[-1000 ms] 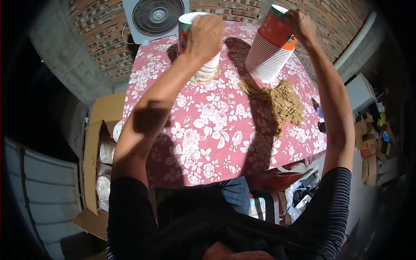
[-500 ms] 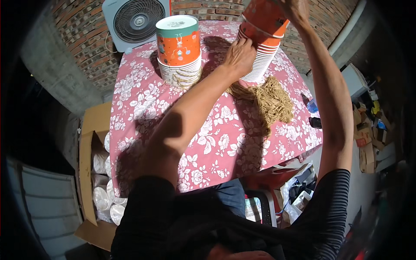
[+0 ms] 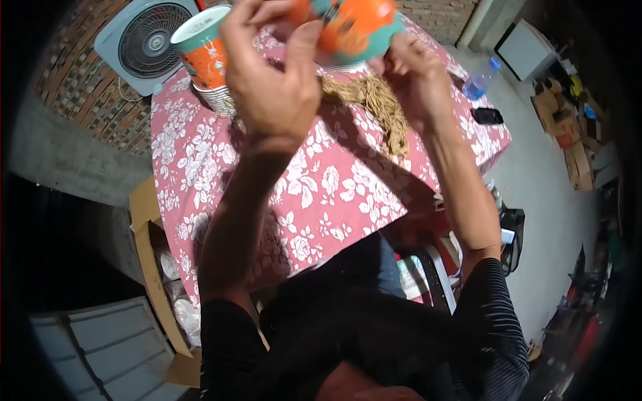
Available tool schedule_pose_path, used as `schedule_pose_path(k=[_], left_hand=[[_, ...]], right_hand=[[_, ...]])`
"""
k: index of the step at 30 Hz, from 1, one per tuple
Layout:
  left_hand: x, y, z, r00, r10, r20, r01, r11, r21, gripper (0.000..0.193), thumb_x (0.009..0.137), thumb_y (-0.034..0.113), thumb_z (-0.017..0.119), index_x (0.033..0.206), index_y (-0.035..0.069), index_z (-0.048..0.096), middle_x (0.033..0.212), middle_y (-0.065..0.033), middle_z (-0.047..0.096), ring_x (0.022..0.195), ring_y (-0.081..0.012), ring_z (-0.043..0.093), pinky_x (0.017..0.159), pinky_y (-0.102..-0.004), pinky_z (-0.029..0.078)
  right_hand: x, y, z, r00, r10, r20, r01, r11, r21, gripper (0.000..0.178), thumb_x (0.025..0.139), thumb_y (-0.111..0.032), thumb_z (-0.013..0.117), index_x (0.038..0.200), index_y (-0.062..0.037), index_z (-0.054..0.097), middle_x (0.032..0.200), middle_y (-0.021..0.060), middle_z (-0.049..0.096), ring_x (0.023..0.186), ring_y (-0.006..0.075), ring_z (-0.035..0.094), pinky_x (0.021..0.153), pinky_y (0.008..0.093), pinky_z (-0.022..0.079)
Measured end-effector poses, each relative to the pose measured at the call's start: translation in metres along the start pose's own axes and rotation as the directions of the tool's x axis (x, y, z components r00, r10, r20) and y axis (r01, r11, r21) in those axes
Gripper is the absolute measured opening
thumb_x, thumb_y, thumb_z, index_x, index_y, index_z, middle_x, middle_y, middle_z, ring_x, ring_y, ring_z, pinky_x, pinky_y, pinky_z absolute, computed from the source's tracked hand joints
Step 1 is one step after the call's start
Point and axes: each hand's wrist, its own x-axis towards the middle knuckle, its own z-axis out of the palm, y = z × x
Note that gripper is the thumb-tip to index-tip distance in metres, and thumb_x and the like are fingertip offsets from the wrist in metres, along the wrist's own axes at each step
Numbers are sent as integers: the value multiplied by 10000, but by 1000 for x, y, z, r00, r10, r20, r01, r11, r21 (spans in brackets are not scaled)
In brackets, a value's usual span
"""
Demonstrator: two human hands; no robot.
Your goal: Attaching rope handles to paper buckets by threading them through holes and knotting them.
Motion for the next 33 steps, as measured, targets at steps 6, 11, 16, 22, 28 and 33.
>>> schedule_pose_path(k=[6, 11, 16, 22, 28, 33], left_hand=[[-45, 47, -55, 873, -442, 206, 284, 803, 524, 317, 928, 118, 765, 1230, 48, 699, 1026, -122, 707, 855, -241, 694, 826, -373, 562], [-63, 80, -84, 804, -27, 594, -294, 850, 437, 227, 838, -57, 712, 1042, 22, 770, 805, -81, 670, 729, -271, 654, 783, -399, 507], [-90, 95, -99, 672, -173, 720, -268, 850, 454, 197, 862, 6, 723, 1046, 56, 769, 827, -77, 691, 829, -267, 675, 929, -449, 500], [-112, 93, -95, 664, -222, 714, -250, 834, 492, 188, 917, 48, 708, 1100, 49, 751, 943, -100, 709, 919, -311, 686, 991, -499, 501], [-128, 98, -92, 825, -200, 529, -169, 805, 568, 171, 925, 52, 705, 1085, 10, 747, 1062, -160, 703, 1063, -382, 680, 1033, -514, 509], [-143, 120, -85, 911, -102, 401, -127, 854, 505, 101, 923, 27, 693, 1006, -6, 741, 1090, -141, 731, 1063, -356, 694, 972, -474, 553]], right_hand=[[-106, 68, -13, 955, 265, 132, -296, 851, 434, 171, 1081, -121, 578, 1139, 36, 612, 1015, 153, 734, 843, 208, 741, 836, 328, 651], [-158, 85, -31, 888, 420, 190, -380, 900, -213, 194, 1064, -157, 646, 1086, 32, 685, 893, 84, 739, 745, 101, 693, 673, 264, 563], [-134, 61, -93, 958, -259, 126, 259, 582, -771, 123, 963, -75, 721, 1033, -7, 794, 916, 133, 756, 762, 227, 696, 693, 366, 567], [-71, 54, -134, 922, -295, 250, 328, 256, -909, 217, 919, -75, 774, 1136, -86, 795, 858, 104, 654, 763, 231, 633, 679, 389, 517], [-41, 73, -151, 964, -86, 253, 257, 37, -966, 142, 892, -88, 791, 1033, -84, 792, 935, 115, 663, 783, 304, 667, 684, 458, 547], [-65, 56, -160, 950, -248, 188, 228, 143, -963, 37, 905, -122, 783, 926, -99, 802, 993, 39, 742, 785, 252, 719, 653, 415, 586]])
